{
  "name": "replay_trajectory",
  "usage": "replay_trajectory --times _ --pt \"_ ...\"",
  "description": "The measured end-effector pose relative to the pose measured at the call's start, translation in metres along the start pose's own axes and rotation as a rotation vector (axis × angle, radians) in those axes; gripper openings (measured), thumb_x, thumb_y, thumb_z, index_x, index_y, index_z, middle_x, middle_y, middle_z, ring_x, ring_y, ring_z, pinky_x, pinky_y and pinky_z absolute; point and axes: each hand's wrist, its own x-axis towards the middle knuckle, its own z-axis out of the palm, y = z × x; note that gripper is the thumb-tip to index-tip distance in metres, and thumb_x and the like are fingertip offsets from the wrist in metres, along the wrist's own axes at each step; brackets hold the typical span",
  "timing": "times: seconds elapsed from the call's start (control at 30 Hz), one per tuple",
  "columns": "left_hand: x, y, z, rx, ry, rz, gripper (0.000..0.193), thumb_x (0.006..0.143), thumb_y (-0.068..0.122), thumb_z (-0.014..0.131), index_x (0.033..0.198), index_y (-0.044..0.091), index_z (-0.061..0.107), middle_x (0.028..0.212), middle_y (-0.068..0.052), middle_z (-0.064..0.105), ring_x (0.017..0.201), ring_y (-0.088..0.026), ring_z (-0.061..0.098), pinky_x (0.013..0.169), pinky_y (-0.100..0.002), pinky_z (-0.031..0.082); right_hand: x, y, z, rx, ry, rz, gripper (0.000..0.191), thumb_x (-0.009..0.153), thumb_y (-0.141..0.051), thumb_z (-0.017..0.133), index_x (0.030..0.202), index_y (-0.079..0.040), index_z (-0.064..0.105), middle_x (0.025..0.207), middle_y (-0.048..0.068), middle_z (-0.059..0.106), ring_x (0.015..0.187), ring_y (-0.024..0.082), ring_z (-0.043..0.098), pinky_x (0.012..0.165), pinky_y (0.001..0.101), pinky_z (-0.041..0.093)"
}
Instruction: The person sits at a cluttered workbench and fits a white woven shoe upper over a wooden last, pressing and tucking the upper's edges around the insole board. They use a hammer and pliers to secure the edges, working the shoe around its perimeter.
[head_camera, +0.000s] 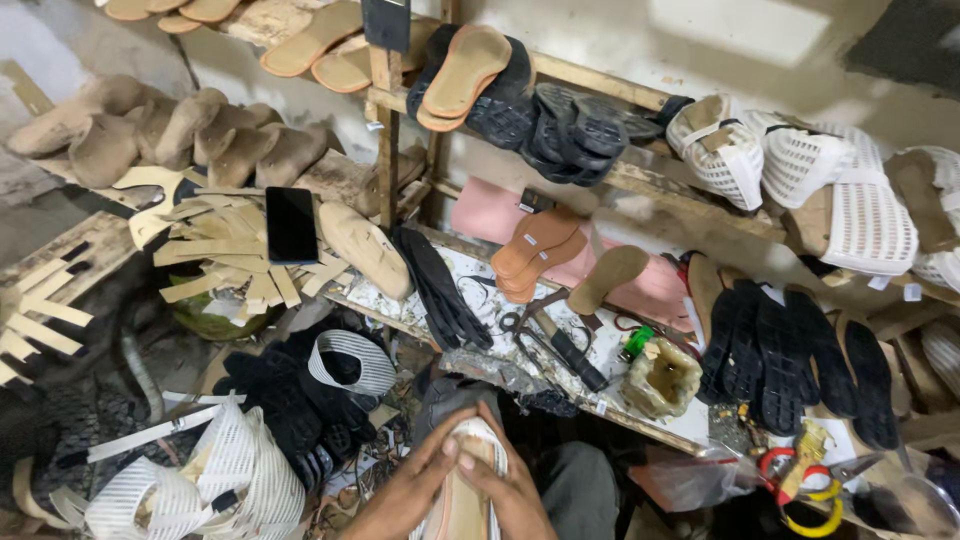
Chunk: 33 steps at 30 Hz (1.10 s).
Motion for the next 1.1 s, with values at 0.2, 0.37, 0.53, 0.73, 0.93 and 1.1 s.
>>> replay_trajectory --times 0.2,0.37,0.53,0.73,0.93,1.1 --pt "-0.014 -0.01 0.01 -0.101 0.066 0.121 0.059 0.103 0.038 0.047 0.154 0.012 0.043 0.158 -0.01 0.05 0.147 -0.019 0.043 0.119 -0.033 0.029 -0.004 0.023 0.005 0.27 0.008 -0.091 0.077 0.086 -0.016 0.07 0.156 -0.004 0.039 0.146 0.015 0.059 0.132 0.023 0.057 0.11 0.0333 0.039" --pt "-0.014 -0.018 0.024 0.006 0.287 0.134 0.055 0.102 0.035 0.051 0.151 0.01 0.054 0.149 -0.011 0.057 0.144 -0.019 0.052 0.117 -0.031 0.034 -0.006 0.026 0.001 0.183 -0.057 -0.1 0.074 0.093 -0.021 0.063 0.159 -0.008 0.033 0.148 0.014 0.055 0.135 0.02 0.052 0.112 0.0309 0.035" --pt "-0.016 -0.02 0.023 -0.062 0.122 0.155 0.058 0.102 0.028 0.055 0.155 0.011 0.041 0.16 -0.01 0.047 0.149 -0.018 0.04 0.119 -0.031 0.028 -0.011 0.025 0.003 0.048 0.056 -0.218 0.065 0.094 -0.02 0.063 0.154 -0.008 0.042 0.152 0.009 0.053 0.137 0.018 0.052 0.113 0.0307 0.036" --pt "-0.024 -0.009 0.028 -0.175 0.125 0.001 0.068 0.096 0.016 0.063 0.161 0.017 0.04 0.16 -0.006 0.047 0.147 -0.015 0.041 0.117 -0.031 0.032 -0.021 -0.016 -0.005 -0.434 0.176 -0.468 0.038 0.085 -0.011 0.081 0.12 0.0 0.073 0.131 0.016 0.068 0.124 0.024 0.065 0.103 0.0348 0.049" --pt "-0.023 -0.009 0.032 -0.174 0.181 0.085 0.062 0.093 0.005 0.066 0.152 0.011 0.048 0.151 -0.01 0.06 0.138 -0.015 0.052 0.111 -0.028 0.037 -0.03 -0.042 -0.001 -0.865 0.117 -0.64 0.024 0.091 -0.009 0.07 0.115 -0.003 0.072 0.118 0.012 0.073 0.11 0.029 0.072 0.093 0.0377 0.057" --pt "-0.012 -0.021 0.038 -0.219 0.16 0.111 0.064 0.09 0.001 0.065 0.152 0.01 0.047 0.15 -0.01 0.06 0.138 -0.014 0.053 0.11 -0.026 0.037 -0.033 -0.045 -0.001 -1.222 0.118 -0.765 0.033 0.087 -0.003 0.065 0.12 -0.001 0.066 0.119 0.016 0.066 0.108 0.038 0.064 0.093 0.0448 0.052"
